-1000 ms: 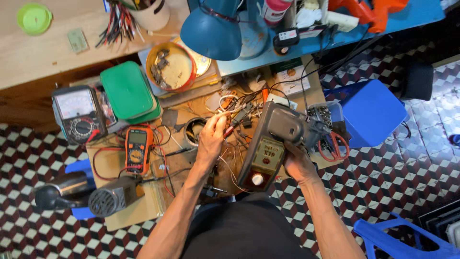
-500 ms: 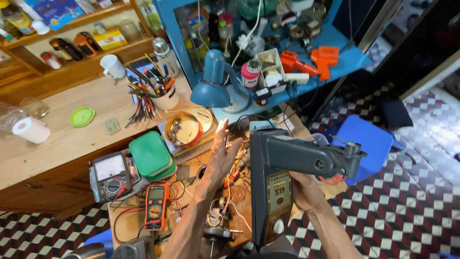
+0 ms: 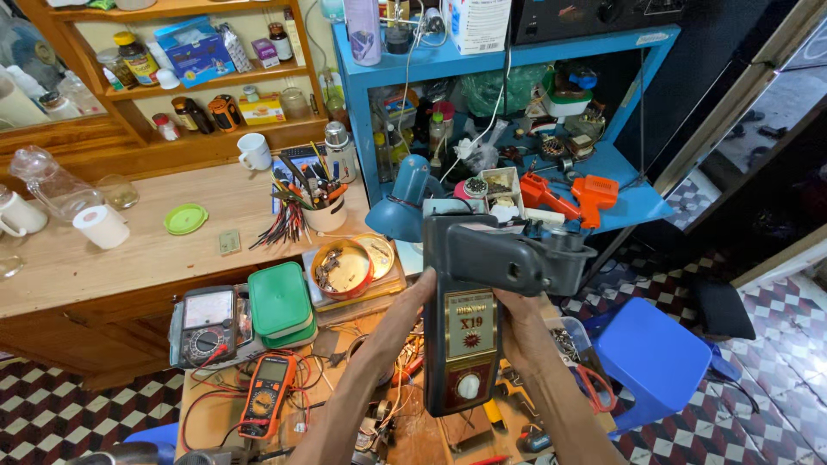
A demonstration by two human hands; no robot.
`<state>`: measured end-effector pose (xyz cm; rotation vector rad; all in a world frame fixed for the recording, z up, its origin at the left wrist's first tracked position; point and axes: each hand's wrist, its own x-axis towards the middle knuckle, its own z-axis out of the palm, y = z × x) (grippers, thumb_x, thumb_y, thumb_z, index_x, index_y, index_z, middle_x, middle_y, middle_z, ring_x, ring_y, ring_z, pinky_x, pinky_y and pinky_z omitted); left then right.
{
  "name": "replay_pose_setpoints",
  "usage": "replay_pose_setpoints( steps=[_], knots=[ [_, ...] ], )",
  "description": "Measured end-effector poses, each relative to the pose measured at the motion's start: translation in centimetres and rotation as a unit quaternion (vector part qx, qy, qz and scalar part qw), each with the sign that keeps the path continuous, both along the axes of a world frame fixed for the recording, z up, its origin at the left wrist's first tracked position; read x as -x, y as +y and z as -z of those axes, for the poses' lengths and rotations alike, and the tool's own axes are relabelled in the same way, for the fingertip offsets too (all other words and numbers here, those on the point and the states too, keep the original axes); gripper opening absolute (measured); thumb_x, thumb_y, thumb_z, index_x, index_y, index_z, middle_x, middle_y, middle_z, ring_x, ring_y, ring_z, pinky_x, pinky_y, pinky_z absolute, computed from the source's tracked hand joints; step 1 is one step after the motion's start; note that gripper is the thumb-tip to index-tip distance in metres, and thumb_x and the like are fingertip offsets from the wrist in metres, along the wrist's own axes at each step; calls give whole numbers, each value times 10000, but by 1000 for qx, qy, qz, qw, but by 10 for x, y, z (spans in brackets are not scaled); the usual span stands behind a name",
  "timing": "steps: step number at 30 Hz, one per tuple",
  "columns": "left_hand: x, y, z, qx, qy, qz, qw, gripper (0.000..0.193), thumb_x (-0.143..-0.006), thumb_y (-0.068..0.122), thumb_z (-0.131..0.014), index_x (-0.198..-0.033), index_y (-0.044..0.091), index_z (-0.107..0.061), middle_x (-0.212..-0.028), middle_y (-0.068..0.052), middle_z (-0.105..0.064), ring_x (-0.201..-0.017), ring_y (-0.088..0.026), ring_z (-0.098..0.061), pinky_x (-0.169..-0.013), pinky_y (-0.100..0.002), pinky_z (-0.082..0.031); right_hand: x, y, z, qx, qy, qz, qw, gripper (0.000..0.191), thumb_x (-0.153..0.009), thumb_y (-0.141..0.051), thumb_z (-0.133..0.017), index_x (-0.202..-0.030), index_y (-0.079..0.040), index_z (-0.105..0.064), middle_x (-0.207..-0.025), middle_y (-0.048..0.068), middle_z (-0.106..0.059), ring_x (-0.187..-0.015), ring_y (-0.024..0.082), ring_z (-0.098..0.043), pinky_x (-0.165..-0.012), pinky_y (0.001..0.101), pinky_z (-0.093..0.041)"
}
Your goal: The person assembles a small electronic device using a cordless drill to fasten screws into a metal casing. They handle a multimeter and various small components on a cluttered workbench, then place the assembled unit on a blue stool.
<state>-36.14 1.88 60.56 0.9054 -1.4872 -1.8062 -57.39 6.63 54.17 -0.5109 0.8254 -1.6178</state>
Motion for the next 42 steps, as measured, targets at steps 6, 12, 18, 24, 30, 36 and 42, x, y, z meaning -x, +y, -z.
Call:
replay_pose_setpoints(
  steps=[6, 12, 18, 24, 30, 36, 42],
  knots=[
    [34, -2, -36, 0, -94, -77, 993, 673, -813, 545, -673, -1253, 36, -661, -1140, -108, -727, -1066, -185, -662, -947, -357, -497, 27, -38, -14, 78, 17, -54, 995, 366, -943, -188, -721, -1268, -46, -628, -1209, 84, -669, -1074, 189, -649, -918, 361, -536],
    [30, -21, -10, 66, 44, -143, 986, 533, -846, 343, -716, -1302, 86, -619, -1126, -44, -692, -996, -131, -630, -891, -304, -519, 25, -62, -24, 102, 5, -123, 987, 459, -1007, -303, -634, -1377, -38, -578, -1294, 106, -636, -1163, 195, -611, -1005, 361, -499],
    [-1, -50, 71, -61, 164, -168, 970, 465, -897, 145, -691, -1344, 122, -563, -1130, -15, -667, -1008, -127, -610, -880, -320, -502, 11, -91, -25, 86, 197, -289, 933, 557, -977, -447, -568, -1389, -72, -560, -1376, 82, -638, -1253, 173, -601, -1062, 294, -504],
    [-64, -74, 133, -147, 294, -172, 928, 367, -920, 182, -670, -1268, 72, -630, -1257, -80, -683, -1118, -186, -663, -989, -358, -558, 4, -94, -20, -10, 189, -446, 875, 450, -973, -442, -534, -1103, -56, -726, -786, -13, -679, -634, 92, -600, -512, 258, -493],
    [-104, -50, 76, -46, 158, -184, 969, 348, -909, 119, -672, -1252, 60, -659, -1163, -66, -698, -1023, -159, -643, -922, -341, -547, 3, -117, -66, 15, 301, -268, 915, 299, -1013, -301, -673, -1037, -7, -728, -596, -53, -454, -501, 74, -365, -466, 226, -300],
    [-119, -18, -19, 114, -168, -204, 958, 525, -730, 254, -795, -1223, 91, -722, -989, -48, -777, -846, -119, -684, -785, -319, -561, 11, -115, -146, 62, 163, -107, 979, 288, -1009, -277, -650, -1086, 0, -663, -604, -32, -531, -442, 61, -357, -439, 233, -296],
    [-80, -9, -12, 203, -389, -407, 801, 588, -749, 388, -781, -1267, 123, -691, -774, -129, -760, -662, -246, -744, -648, -398, -586, -15, -37, -148, 54, 375, -163, 911, 337, -995, -281, -588, -1083, -9, -767, -571, -10, -520, -454, 52, -387, -425, 227, -272]
  ],
)
